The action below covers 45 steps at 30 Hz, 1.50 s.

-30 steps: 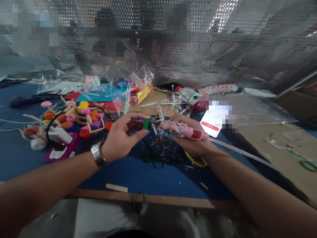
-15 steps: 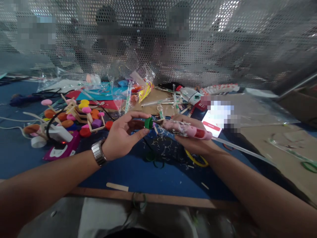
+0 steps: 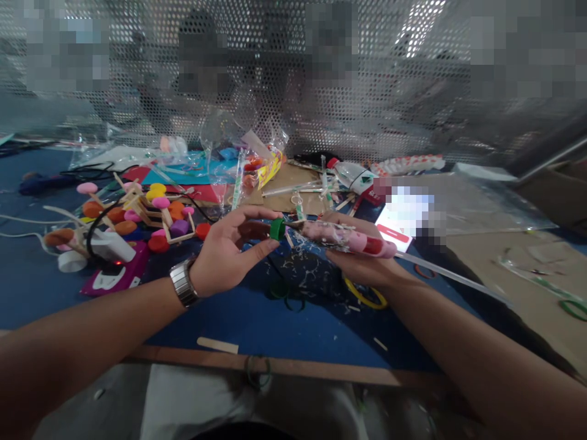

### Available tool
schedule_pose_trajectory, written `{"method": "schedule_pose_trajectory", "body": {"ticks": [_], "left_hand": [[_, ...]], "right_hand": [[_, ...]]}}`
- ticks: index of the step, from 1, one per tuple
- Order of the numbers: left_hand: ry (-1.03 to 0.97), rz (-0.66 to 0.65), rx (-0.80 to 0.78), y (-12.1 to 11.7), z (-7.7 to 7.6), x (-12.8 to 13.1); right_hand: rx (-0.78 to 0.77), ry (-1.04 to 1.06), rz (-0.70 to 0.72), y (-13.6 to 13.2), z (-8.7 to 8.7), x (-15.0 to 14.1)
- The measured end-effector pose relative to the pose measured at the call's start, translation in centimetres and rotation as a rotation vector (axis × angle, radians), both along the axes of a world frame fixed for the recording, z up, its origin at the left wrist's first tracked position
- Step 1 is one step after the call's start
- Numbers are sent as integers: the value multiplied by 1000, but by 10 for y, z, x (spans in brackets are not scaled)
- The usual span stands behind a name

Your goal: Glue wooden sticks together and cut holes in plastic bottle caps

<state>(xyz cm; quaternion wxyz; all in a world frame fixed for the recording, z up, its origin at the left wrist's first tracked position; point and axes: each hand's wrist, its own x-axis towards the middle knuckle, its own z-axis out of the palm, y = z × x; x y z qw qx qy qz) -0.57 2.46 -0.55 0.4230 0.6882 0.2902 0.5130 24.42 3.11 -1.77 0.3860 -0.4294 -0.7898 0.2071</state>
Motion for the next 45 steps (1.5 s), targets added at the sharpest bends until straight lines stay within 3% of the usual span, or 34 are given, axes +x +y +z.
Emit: {"method": "schedule_pose_trajectory", "body": {"ticks": [5,11,24,30,39,45], "left_hand": [[-9,5,-13,0,0,0],[-4,-5,-10,-1,0,0],[-13,-2,-14,-1,-1,0],[-12,-6,-11,-1,0,0],[-13,-6,-10,-1,-1,0],[-13,-6,32,1,-3,0]], "right_hand": [[0,-13,33,2,-2,2],[-20,-12,-54,1,-4,1],[57,-27,167,2,12,0],[73,-54,136,-1,13,1],[128,-115,113,4,0,4],[175,-85,159,4,4,4]]}}
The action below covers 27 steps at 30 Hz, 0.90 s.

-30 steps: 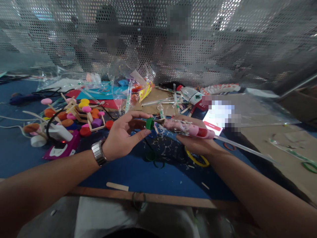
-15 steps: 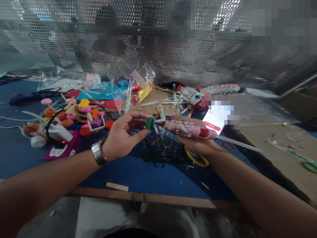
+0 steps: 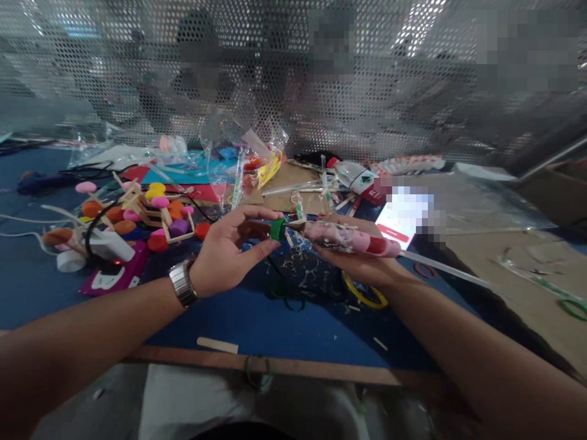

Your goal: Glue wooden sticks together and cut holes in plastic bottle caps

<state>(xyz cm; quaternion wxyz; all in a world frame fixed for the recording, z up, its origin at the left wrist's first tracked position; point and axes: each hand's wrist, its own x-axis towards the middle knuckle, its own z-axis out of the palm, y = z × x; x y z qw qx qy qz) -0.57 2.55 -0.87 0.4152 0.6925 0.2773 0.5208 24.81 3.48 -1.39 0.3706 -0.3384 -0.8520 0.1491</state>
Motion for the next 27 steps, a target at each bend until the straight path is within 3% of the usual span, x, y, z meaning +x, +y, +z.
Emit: {"method": "schedule_pose_trajectory", "body": {"ticks": [8,21,27], "left_hand": [[-9,-1,19,0,-1,0],[-14,-5,23,1,0,0],[-16,-14,14,1,-1,0]], "right_hand": [[49,-14,13,0,1,-2],[-47,23,53,0,-1,0],[-120,15,-57,-3,3,-3]]}}
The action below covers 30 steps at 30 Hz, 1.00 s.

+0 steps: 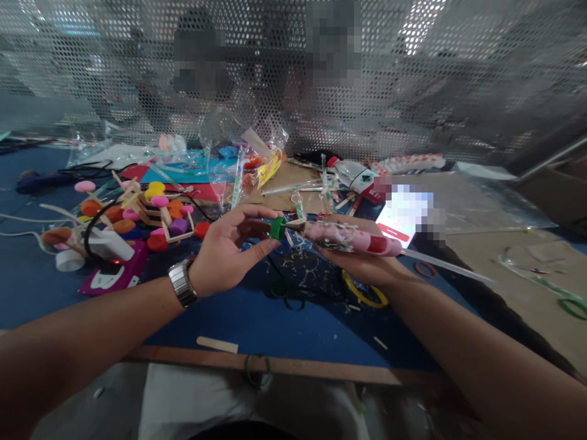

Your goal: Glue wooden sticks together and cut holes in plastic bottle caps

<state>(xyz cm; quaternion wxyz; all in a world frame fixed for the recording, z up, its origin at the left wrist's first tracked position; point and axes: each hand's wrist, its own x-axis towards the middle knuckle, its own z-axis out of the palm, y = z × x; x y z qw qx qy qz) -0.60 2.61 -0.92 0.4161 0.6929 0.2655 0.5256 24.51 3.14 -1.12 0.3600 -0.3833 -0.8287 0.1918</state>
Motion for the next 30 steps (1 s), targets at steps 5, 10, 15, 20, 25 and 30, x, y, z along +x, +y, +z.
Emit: {"method": "schedule_pose_trajectory", "body": {"ticks": [5,10,15,20,25,30], "left_hand": [[3,-1,-11,-1,0,1],[10,5,-11,0,1,0],[11,11,-5,-1,0,1],[9,14,23,0,0,1],[7,16,33,1,0,2],[-7,7,20,1,-1,2]], "right_hand": [[-23,-30,-31,-1,2,1],[-44,-75,-89,0,1,4],[-14,-47,-88,0,0,3],[-31,-61,-86,0,-1,5],[-9,-38,-33,-1,2,2],[16,-18,11,-4,8,-4]]}}
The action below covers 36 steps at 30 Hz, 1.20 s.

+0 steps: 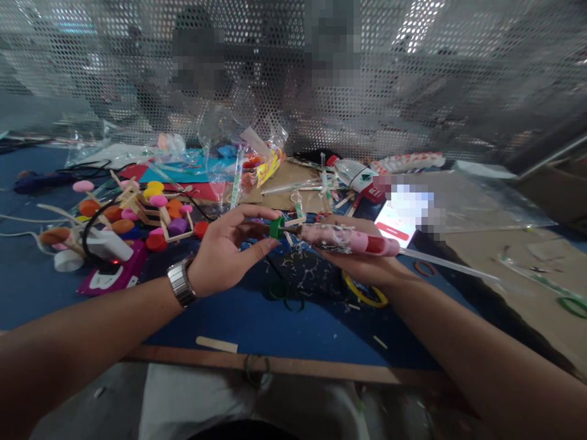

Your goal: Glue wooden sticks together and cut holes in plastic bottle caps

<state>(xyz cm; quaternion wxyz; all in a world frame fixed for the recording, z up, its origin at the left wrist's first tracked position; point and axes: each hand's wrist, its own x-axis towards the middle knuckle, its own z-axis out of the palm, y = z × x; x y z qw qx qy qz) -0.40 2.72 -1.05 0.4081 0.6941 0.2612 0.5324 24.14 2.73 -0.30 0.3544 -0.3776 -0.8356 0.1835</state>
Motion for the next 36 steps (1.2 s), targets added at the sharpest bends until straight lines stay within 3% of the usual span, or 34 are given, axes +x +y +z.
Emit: {"method": "schedule_pose_trajectory", "body": {"ticks": [10,36], "left_hand": [[6,6,3,-1,2,0],[19,13,7,-2,3,-1]], "right_hand": [[-90,26,-41,-1,-3,3],[-107,-23,-71,-3,1,2]]}}
